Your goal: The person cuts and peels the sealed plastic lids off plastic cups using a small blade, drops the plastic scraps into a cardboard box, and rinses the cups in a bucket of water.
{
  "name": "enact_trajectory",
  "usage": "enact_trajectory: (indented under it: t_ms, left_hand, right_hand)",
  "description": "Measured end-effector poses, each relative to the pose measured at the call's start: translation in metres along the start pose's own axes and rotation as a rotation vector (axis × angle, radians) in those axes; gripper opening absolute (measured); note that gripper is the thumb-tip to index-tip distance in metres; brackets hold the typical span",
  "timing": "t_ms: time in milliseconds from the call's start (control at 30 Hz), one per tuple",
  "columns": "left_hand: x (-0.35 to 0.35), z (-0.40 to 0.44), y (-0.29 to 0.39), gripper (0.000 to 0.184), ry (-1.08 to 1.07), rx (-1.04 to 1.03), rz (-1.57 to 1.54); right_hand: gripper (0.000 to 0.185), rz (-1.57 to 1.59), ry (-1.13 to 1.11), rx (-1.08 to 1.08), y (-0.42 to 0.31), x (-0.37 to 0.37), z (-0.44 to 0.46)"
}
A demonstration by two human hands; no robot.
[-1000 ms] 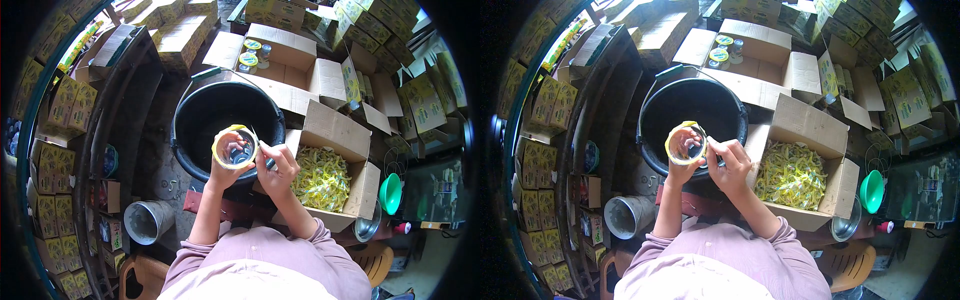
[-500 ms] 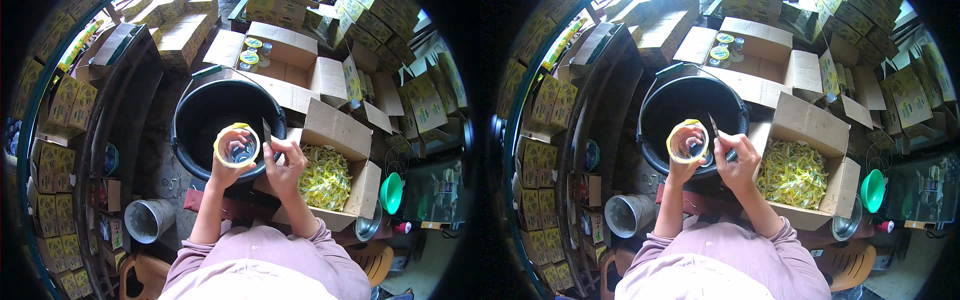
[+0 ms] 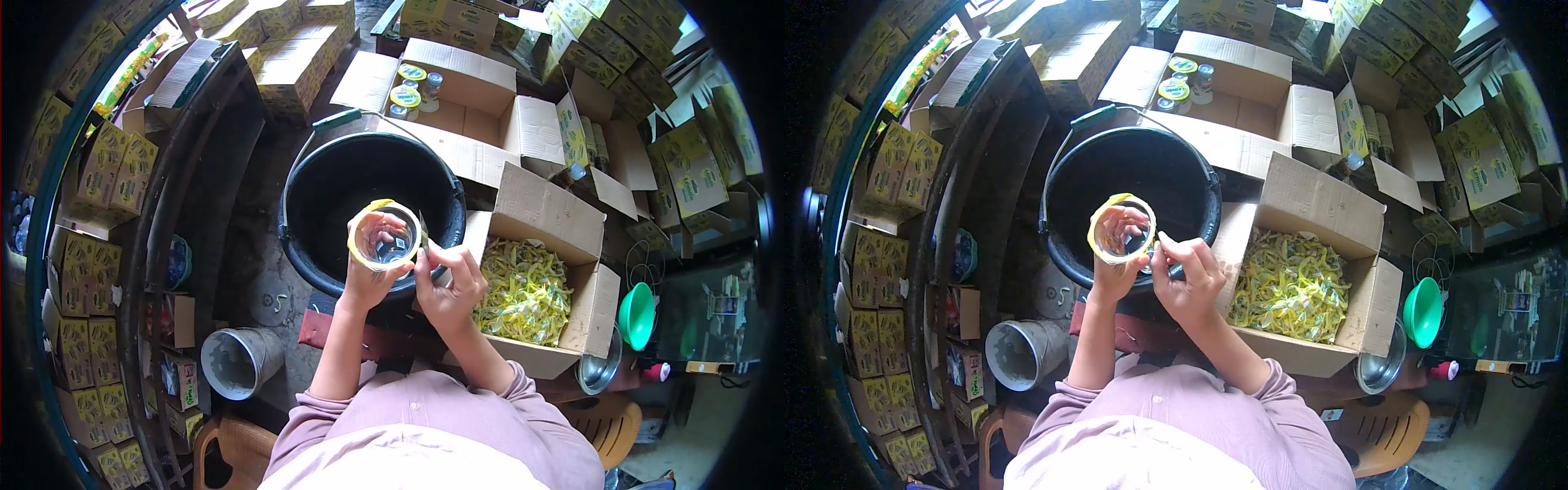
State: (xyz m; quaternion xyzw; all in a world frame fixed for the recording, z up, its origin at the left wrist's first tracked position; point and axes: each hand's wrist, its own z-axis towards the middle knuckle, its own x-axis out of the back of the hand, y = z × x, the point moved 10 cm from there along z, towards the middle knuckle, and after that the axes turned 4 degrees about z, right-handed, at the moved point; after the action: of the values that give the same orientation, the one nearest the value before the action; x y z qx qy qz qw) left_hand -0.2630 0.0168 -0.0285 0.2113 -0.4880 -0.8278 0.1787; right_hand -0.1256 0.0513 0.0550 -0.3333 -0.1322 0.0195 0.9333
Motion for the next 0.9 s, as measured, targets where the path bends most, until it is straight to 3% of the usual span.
enact_trajectory:
  t_ms: [267, 500, 633, 667, 900]
  left_hand:
    - [-0.001, -0.002, 0.007, 0.073, 0.007, -0.011, 0.014]
    - [-0.042, -0.010, 0.071, 0.070, -0.081, -0.209, 0.304]
    - [-0.068, -0.028, 0.072, 0.068, -0.170, -0.177, 0.344]
    - [-0.077, -0.036, 0.071, 0.068, -0.148, -0.121, 0.192]
    - [-0.127, -0.060, 0.073, 0.066, -0.118, -0.054, -0.089]
  right_hand:
    - [0.021, -0.028, 0.029, 0.063, -0.010, 0.004, 0.002]
    - [0.020, -0.069, 0.163, 0.062, -0.038, 0.061, -0.003]
    - [0.020, -0.094, 0.168, 0.029, -0.041, 0.091, -0.006]
    - [0.020, -0.121, 0.165, 0.013, -0.039, 0.099, -0.006]
    - [0.016, 0.092, 0.157, -0.149, -0.019, 0.157, -0.012]
